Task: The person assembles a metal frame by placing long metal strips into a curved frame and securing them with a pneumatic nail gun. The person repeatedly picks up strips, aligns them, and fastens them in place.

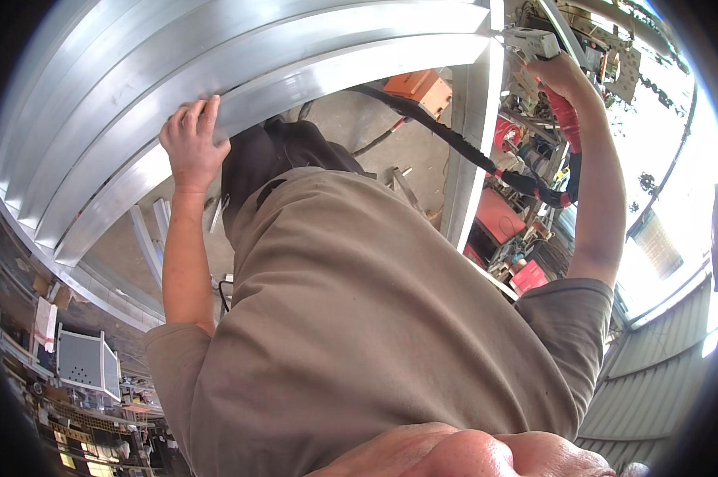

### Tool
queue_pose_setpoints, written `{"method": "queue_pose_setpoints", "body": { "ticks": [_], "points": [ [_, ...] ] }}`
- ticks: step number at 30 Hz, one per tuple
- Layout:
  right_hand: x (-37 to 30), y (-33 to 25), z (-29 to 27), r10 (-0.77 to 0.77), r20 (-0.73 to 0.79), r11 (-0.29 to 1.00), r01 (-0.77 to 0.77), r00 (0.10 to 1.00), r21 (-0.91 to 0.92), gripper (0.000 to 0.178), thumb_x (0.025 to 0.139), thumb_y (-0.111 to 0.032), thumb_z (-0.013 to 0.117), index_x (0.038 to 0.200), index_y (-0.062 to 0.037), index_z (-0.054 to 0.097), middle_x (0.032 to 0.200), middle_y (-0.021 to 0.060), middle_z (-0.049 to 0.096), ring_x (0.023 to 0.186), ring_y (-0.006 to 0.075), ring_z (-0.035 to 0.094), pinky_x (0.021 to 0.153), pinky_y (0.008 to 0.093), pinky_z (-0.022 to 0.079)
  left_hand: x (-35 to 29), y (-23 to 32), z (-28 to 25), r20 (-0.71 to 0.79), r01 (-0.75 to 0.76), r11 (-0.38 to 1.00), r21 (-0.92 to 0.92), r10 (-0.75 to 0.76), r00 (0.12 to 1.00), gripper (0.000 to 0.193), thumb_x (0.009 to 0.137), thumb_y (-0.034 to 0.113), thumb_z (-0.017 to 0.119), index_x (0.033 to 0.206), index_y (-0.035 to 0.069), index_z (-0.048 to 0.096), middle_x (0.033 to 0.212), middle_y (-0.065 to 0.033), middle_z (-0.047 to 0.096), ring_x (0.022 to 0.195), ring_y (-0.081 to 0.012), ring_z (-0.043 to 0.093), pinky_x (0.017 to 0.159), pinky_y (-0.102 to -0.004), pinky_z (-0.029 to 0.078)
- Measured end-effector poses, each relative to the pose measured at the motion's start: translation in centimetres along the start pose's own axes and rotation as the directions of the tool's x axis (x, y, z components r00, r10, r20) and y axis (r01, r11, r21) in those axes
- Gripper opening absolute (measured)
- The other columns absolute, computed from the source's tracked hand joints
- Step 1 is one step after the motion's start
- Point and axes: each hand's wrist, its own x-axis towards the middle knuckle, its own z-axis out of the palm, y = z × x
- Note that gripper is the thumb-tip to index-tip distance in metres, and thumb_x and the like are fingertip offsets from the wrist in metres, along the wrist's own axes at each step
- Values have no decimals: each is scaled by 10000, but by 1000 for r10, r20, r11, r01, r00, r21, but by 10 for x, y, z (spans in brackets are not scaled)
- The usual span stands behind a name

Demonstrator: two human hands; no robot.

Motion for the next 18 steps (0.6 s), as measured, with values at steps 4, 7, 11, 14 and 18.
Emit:
{"method": "queue_pose_setpoints", "body": {
  "ticks": [4, 7, 11, 14, 18],
  "points": [
    [-1, -3, -1, -7, 35, 999, 9, 999, -51, 311, 794, -202, 715, 1025, 6, 704, 831, 77, 703, 712, 174, 664, 670, 344, 555, 0, 0, -1, 2, 1, 1000, -7, -1, 1000, 931, 641, 237, 881, 1509, 288, 547, 1395, 32, 531, 1309, -234, 502, 1111, -483, 351],
    [-1, -8, 0, -8, 33, 997, 10, 999, -74, 303, 784, -189, 706, 1013, 9, 700, 822, 85, 708, 709, 182, 664, 669, 353, 555, 1, 1, -1, 0, -2, 1000, -1, 2, 1000, 933, 640, 238, 884, 1509, 290, 548, 1390, 34, 529, 1310, -229, 500, 1110, -482, 352],
    [4, -12, -3, -16, 43, 983, 24, 999, -184, 293, 776, -179, 701, 1001, 9, 697, 810, 93, 710, 708, 195, 667, 665, 363, 554, 0, 1, 0, 3, 0, 1000, 0, 0, 1000, 929, 642, 239, 882, 1508, 291, 550, 1389, 34, 525, 1313, -226, 497, 1109, -481, 353],
    [9, -12, -1, -1, 59, 988, 10, 998, -157, 289, 776, -174, 702, 1000, 8, 699, 810, 95, 712, 707, 203, 665, 667, 365, 550, 0, 0, 0, -1, -2, 1000, 4, 2, 1000, 924, 642, 240, 878, 1505, 292, 552, 1390, 35, 524, 1314, -225, 497, 1108, -481, 353],
    [17, -10, 2, -29, 59, 987, 37, 998, -154, 282, 786, -176, 710, 999, 10, 707, 819, 95, 716, 713, 213, 654, 690, 376, 535, 0, 0, 1, -5, -4, 1000, -3, 3, 1000, 920, 644, 238, 871, 1505, 292, 553, 1390, 36, 524, 1314, -225, 497, 1109, -482, 352]
  ]
}}
